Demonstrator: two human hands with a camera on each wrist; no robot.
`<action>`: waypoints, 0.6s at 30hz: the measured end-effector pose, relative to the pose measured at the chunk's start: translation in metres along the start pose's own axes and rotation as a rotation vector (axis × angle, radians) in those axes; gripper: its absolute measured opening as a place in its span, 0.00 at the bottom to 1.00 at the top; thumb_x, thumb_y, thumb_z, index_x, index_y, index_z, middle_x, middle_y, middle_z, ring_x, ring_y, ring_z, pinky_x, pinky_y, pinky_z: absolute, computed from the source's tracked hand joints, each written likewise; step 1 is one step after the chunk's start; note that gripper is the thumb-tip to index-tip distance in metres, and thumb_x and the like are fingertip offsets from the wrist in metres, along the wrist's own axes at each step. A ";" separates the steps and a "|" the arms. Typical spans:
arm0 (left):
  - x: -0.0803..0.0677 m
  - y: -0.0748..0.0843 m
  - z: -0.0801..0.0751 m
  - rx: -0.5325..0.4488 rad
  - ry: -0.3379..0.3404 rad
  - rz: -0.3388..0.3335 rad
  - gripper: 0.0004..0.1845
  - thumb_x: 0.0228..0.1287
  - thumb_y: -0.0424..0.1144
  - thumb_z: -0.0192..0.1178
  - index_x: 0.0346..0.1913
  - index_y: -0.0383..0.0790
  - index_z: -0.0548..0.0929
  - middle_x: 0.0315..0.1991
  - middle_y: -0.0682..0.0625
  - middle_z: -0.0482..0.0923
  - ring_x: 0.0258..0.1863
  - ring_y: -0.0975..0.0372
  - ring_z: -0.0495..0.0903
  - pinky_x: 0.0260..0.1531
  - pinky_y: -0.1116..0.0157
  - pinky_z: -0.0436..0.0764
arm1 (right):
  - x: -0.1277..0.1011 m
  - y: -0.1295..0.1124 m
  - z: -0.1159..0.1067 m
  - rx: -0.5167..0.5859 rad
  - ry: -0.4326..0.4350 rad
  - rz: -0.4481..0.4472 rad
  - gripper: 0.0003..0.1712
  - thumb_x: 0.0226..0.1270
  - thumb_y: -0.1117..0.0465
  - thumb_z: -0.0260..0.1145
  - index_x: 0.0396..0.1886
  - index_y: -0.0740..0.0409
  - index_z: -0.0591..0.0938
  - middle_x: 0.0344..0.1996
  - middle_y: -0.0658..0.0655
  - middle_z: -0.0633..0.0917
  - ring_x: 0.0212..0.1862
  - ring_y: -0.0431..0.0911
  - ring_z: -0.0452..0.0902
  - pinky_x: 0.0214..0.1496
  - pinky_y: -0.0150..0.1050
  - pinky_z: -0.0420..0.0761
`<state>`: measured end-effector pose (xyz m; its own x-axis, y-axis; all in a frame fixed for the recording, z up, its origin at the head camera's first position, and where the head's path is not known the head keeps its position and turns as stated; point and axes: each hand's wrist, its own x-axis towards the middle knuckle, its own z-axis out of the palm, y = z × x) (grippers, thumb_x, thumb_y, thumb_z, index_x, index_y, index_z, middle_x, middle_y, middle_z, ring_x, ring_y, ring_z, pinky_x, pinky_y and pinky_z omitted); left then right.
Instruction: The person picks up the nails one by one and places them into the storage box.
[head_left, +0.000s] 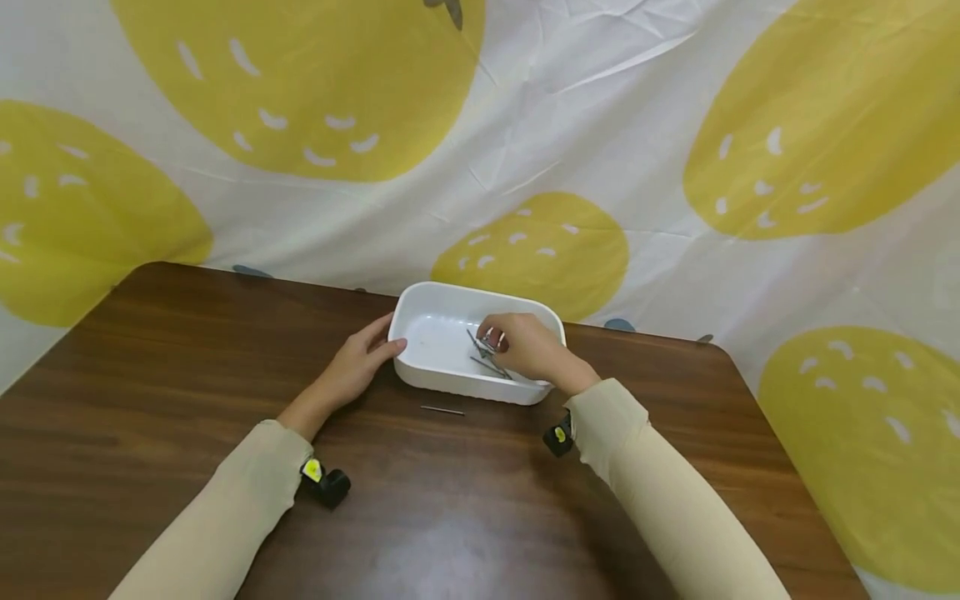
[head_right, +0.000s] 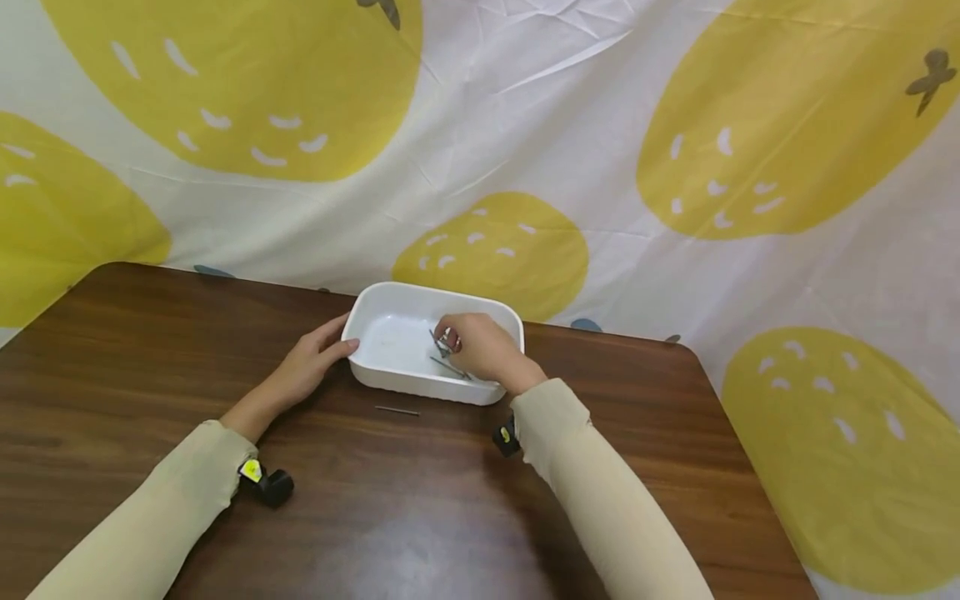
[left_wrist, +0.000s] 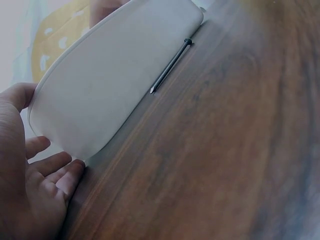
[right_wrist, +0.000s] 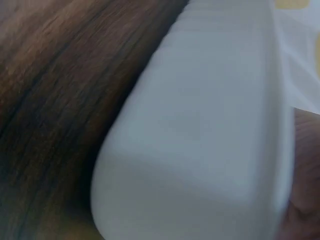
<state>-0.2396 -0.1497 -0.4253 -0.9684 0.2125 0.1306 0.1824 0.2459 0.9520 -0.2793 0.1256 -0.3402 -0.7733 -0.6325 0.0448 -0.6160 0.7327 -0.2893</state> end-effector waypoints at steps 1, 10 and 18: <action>0.000 0.000 0.000 -0.001 0.001 -0.005 0.36 0.77 0.45 0.53 0.79 0.34 0.56 0.79 0.35 0.56 0.77 0.43 0.62 0.76 0.48 0.65 | 0.003 0.002 0.002 -0.001 -0.003 0.010 0.17 0.54 0.72 0.69 0.46 0.61 0.85 0.34 0.57 0.88 0.38 0.46 0.82 0.42 0.37 0.82; -0.003 0.001 0.008 -0.005 -0.004 -0.005 0.35 0.77 0.44 0.53 0.79 0.34 0.56 0.79 0.34 0.56 0.76 0.43 0.63 0.76 0.48 0.65 | 0.009 0.015 0.015 -0.014 -0.052 0.083 0.15 0.57 0.72 0.68 0.45 0.61 0.85 0.36 0.57 0.88 0.41 0.47 0.83 0.48 0.40 0.83; -0.002 0.002 0.011 -0.014 0.006 0.006 0.35 0.77 0.43 0.53 0.79 0.33 0.57 0.78 0.34 0.57 0.76 0.43 0.63 0.76 0.48 0.65 | 0.010 0.020 0.018 -0.038 -0.071 0.090 0.15 0.57 0.72 0.69 0.45 0.60 0.86 0.37 0.57 0.89 0.43 0.48 0.84 0.51 0.42 0.84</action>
<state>-0.2355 -0.1390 -0.4269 -0.9683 0.2080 0.1381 0.1859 0.2317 0.9548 -0.2963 0.1295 -0.3625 -0.8140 -0.5789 -0.0476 -0.5508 0.7954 -0.2528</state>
